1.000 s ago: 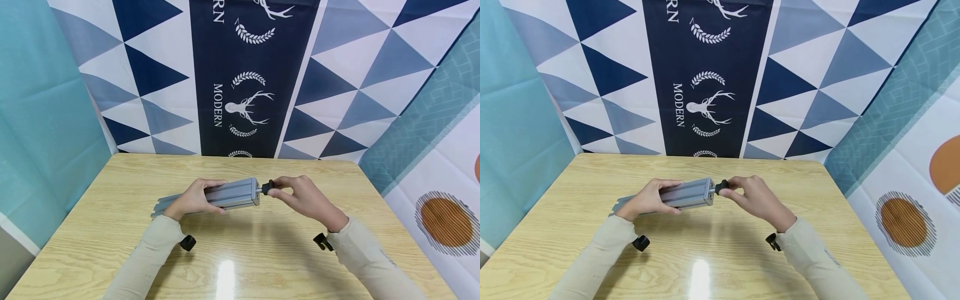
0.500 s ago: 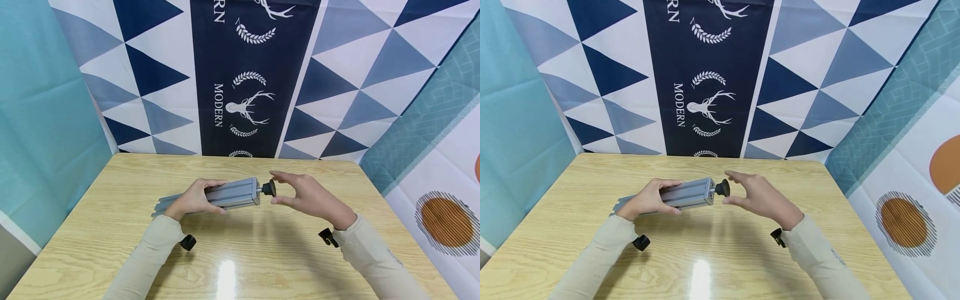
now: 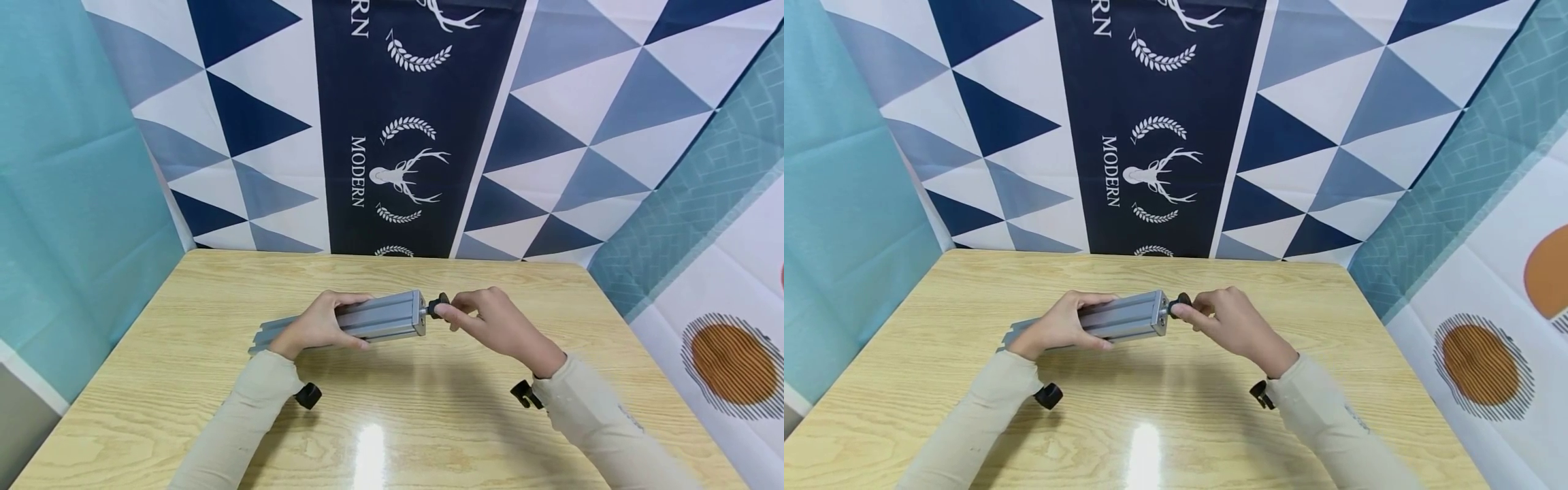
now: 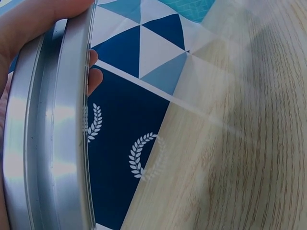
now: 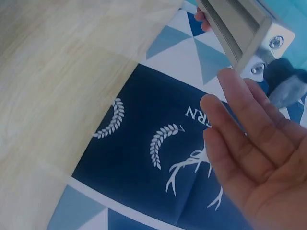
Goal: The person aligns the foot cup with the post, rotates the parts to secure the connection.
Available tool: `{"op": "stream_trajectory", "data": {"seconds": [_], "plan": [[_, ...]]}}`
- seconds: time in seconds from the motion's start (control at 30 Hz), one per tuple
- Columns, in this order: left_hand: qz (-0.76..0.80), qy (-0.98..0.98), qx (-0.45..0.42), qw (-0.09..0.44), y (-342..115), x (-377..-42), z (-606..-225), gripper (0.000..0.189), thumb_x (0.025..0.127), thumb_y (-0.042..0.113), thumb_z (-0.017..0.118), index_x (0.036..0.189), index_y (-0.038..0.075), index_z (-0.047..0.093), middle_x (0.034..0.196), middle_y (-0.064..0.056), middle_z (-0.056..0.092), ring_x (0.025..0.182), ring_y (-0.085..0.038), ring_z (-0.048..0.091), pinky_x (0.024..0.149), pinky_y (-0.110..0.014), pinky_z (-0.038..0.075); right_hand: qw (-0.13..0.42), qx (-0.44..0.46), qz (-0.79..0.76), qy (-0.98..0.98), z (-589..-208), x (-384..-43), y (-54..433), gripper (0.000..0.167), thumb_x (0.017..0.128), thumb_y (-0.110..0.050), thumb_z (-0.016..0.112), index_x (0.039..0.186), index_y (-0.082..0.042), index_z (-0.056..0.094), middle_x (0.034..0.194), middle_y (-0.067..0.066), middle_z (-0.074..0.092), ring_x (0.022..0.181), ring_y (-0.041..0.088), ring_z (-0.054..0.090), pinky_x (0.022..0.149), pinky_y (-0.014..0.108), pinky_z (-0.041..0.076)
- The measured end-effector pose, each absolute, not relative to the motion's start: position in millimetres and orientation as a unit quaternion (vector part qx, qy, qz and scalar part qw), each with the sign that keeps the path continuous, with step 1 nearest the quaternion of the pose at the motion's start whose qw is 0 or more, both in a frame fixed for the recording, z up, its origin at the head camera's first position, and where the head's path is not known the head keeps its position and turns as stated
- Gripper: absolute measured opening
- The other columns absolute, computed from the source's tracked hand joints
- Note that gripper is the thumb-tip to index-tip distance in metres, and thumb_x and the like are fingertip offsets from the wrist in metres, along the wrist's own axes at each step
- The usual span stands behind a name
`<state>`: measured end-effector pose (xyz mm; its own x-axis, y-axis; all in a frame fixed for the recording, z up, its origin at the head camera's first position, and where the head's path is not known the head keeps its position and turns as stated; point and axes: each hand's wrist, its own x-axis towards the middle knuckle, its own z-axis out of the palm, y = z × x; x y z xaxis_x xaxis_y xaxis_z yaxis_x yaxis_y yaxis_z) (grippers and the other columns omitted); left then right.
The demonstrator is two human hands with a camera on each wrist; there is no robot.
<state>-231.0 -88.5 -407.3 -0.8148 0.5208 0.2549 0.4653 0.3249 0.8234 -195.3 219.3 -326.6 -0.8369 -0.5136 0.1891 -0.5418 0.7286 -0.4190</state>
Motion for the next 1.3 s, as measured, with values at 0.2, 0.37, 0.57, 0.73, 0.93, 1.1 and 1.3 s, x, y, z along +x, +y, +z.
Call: {"op": "stream_trajectory", "data": {"seconds": [0.2, 0.37, 0.57, 0.73, 0.93, 1.1, 1.3], "plan": [[0.497, 0.813, 0.302, 0.028, -90, -230, -409, 0.075, 0.064, 0.018, 0.090, 0.133, 0.010, 0.059, 0.131, -0.007, 0.059, 0.106, -0.019, 0.060, 0.090, -0.038, 0.047, -0.015, 0.275, 0.219, -0.936, -324, -195, 217, 0.047, 0.100, -0.045, 0.044, 0.089, -0.011, 0.075, 0.080, -0.003, 0.071, 0.070, 0.011, 0.063, 0.067, 0.035, 0.049], [0.495, 0.814, 0.302, 0.026, -91, -230, -409, 0.075, 0.065, 0.020, 0.090, 0.133, 0.010, 0.059, 0.131, -0.007, 0.059, 0.106, -0.018, 0.060, 0.090, -0.038, 0.047, -0.023, 0.292, 0.193, -0.937, -317, -192, 222, 0.061, 0.091, -0.051, 0.058, 0.133, -0.007, 0.056, 0.116, 0.006, 0.068, 0.103, 0.022, 0.065, 0.087, 0.046, 0.050], [0.492, 0.818, 0.299, 0.023, -92, -230, -408, 0.075, 0.064, 0.020, 0.090, 0.132, 0.010, 0.059, 0.133, -0.008, 0.057, 0.105, -0.018, 0.060, 0.090, -0.038, 0.047, 0.052, 0.376, 0.222, -0.898, -318, -190, 225, 0.065, 0.082, -0.016, 0.076, 0.141, -0.017, 0.048, 0.135, 0.002, 0.057, 0.119, 0.021, 0.058, 0.092, 0.042, 0.049], [0.498, 0.814, 0.299, 0.021, -91, -229, -407, 0.075, 0.064, 0.018, 0.090, 0.132, 0.010, 0.059, 0.132, -0.008, 0.058, 0.106, -0.019, 0.060, 0.090, -0.039, 0.047, 0.073, 0.352, 0.230, -0.904, -321, -190, 221, 0.045, 0.090, -0.028, 0.068, 0.129, -0.007, 0.059, 0.114, 0.005, 0.069, 0.104, 0.020, 0.066, 0.073, 0.033, 0.053], [0.496, 0.815, 0.299, 0.022, -91, -228, -405, 0.075, 0.064, 0.016, 0.090, 0.132, 0.009, 0.059, 0.132, -0.008, 0.058, 0.107, -0.019, 0.060, 0.091, -0.038, 0.047, 0.041, 0.268, 0.256, -0.928, -325, -192, 214, 0.039, 0.096, -0.047, 0.053, 0.091, -0.014, 0.073, 0.076, -0.009, 0.070, 0.081, 0.012, 0.067, 0.066, 0.031, 0.049], [0.493, 0.812, 0.312, 0.023, -90, -228, -405, 0.075, 0.065, 0.020, 0.090, 0.132, 0.006, 0.059, 0.133, -0.011, 0.057, 0.108, -0.021, 0.060, 0.091, -0.038, 0.047, 0.013, 0.245, 0.249, -0.937, -326, -193, 215, 0.046, 0.100, -0.045, 0.045, 0.081, -0.014, 0.073, 0.071, -0.007, 0.068, 0.067, 0.012, 0.058, 0.063, 0.032, 0.044], [0.500, 0.810, 0.305, 0.029, -90, -228, -405, 0.075, 0.065, 0.021, 0.090, 0.133, 0.009, 0.059, 0.131, -0.009, 0.059, 0.105, -0.019, 0.060, 0.090, -0.036, 0.047, -0.001, 0.286, 0.225, -0.931, -322, -191, 222, 0.053, 0.096, -0.047, 0.051, 0.130, -0.007, 0.058, 0.116, 0.005, 0.067, 0.103, 0.026, 0.065, 0.088, 0.048, 0.049]]}}
